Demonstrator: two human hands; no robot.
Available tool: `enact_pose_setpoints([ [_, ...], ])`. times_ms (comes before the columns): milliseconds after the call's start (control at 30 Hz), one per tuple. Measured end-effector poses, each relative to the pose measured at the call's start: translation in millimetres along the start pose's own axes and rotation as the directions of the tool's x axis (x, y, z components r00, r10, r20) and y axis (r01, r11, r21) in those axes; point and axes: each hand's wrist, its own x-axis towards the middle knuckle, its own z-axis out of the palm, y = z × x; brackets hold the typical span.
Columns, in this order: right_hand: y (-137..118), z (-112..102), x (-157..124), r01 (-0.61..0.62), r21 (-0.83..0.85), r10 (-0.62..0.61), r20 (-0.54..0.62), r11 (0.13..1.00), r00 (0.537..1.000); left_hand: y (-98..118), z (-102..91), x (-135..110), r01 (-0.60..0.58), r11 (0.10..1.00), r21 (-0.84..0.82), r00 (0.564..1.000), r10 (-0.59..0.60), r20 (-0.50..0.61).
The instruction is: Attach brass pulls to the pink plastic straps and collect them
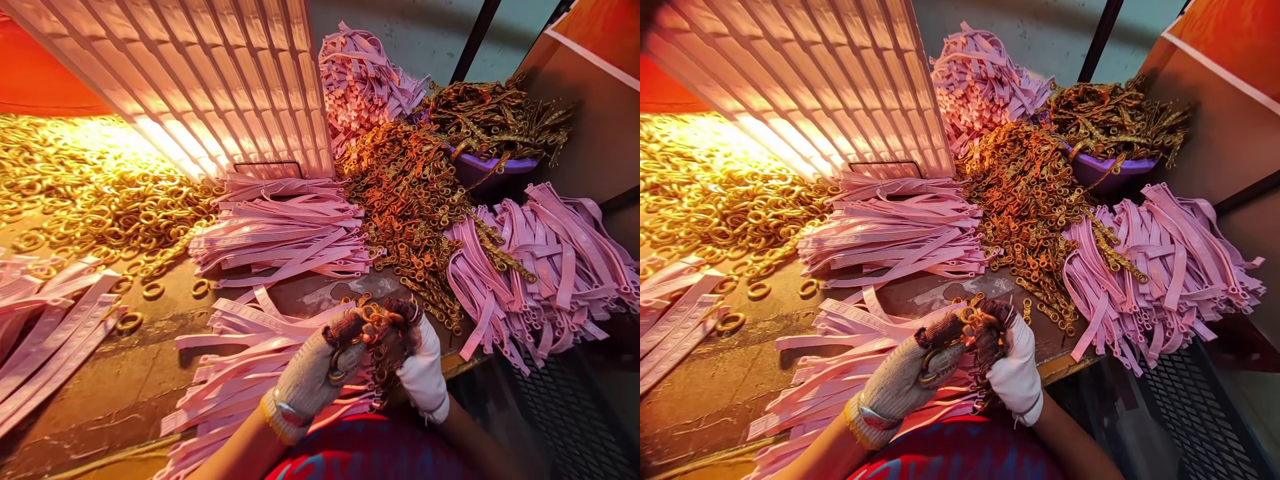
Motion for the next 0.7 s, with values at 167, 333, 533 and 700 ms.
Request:
enact_pose_setpoints([
  [167, -15.4, 5.0, 12.7, -0.204, 0.349, 0.217, 0.002, 0.915, 0.976, -0.6, 6.9, -2.3, -0.148, 0.966, 0.214, 0.987, 0.13, 0.095],
  [333, -13.2, 5.2, 12.8, -0.323, 0.453, 0.321, 0.084, 0.831, 0.943, -3.3, 7.8, -1.6, -0.234, 0.917, 0.324, 0.972, 0.22, 0.082],
  [533, -16.8, 4.2, 14.5, -0.29, 0.475, 0.323, 0.015, 0.831, 0.946, 2.1, 7.4, -5.9, -0.283, 0.857, 0.431, 0.957, 0.284, 0.064],
  [700, -20.6, 2.1, 17.5, -0.287, 0.466, 0.32, 0.008, 0.837, 0.947, 6.2, 3.9, -7.5, -0.289, 0.832, 0.474, 0.948, 0.318, 0.021],
])
